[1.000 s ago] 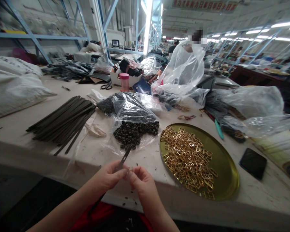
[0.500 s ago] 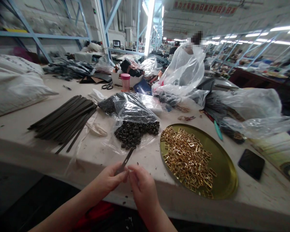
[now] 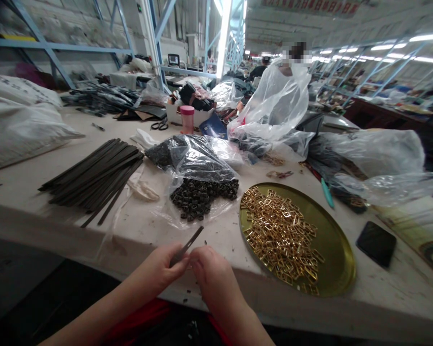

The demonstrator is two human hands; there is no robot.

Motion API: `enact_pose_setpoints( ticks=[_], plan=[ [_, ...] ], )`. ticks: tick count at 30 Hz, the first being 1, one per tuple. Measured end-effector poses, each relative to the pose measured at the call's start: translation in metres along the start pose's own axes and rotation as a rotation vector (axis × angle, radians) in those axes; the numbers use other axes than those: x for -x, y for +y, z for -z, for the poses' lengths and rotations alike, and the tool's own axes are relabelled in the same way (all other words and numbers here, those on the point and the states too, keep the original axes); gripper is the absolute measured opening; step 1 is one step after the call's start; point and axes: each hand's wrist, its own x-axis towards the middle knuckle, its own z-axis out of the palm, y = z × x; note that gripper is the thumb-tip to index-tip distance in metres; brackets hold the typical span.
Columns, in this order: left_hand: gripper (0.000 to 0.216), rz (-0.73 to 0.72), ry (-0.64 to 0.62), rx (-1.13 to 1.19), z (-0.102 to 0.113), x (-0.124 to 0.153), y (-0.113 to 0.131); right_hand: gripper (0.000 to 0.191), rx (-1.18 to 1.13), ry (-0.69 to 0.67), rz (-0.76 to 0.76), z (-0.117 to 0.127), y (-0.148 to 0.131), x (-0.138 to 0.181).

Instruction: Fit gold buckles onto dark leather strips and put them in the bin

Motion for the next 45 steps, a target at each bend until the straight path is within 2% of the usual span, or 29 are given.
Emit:
enact_pose_setpoints(
  ticks=[7, 20, 26, 30, 33, 37, 45],
  plan=[
    [0.019, 0.017, -0.002, 0.001, -0.002, -0.001, -0.001, 0.010, -0.054, 0.017, -0.081, -0.003, 0.004, 0.004],
    [0.019, -0.005, -0.002, -0.035, -0.006, 0.004, -0.002, 0.015, -0.158, -0.005, -0.087, -0.005, 0.008, 0.011],
    [0.020, -0.021, -0.022, -0.002, -0.003, 0.008, 0.000, 0.002, -0.437, 0.044, -0.300, -0.002, 0.007, 0.011],
    [0.020, -0.027, -0.022, 0.069, -0.005, 0.008, -0.001, 0.013, -0.647, 0.048, -0.371, -0.001, 0.003, 0.008],
    [0.019, -0.032, -0.015, 0.131, -0.005, 0.008, 0.000, 0.033, -0.755, 0.070, -0.400, -0.004, -0.002, 0.006],
    [0.017, -0.012, -0.007, 0.149, -0.004, 0.008, 0.002, 0.024, -0.734, 0.035, -0.379, -0.009, -0.006, 0.004],
    [0.018, -0.011, -0.001, 0.173, -0.006, 0.008, 0.004, 0.029, -0.774, 0.075, -0.397, -0.014, -0.004, 0.005]
  ],
)
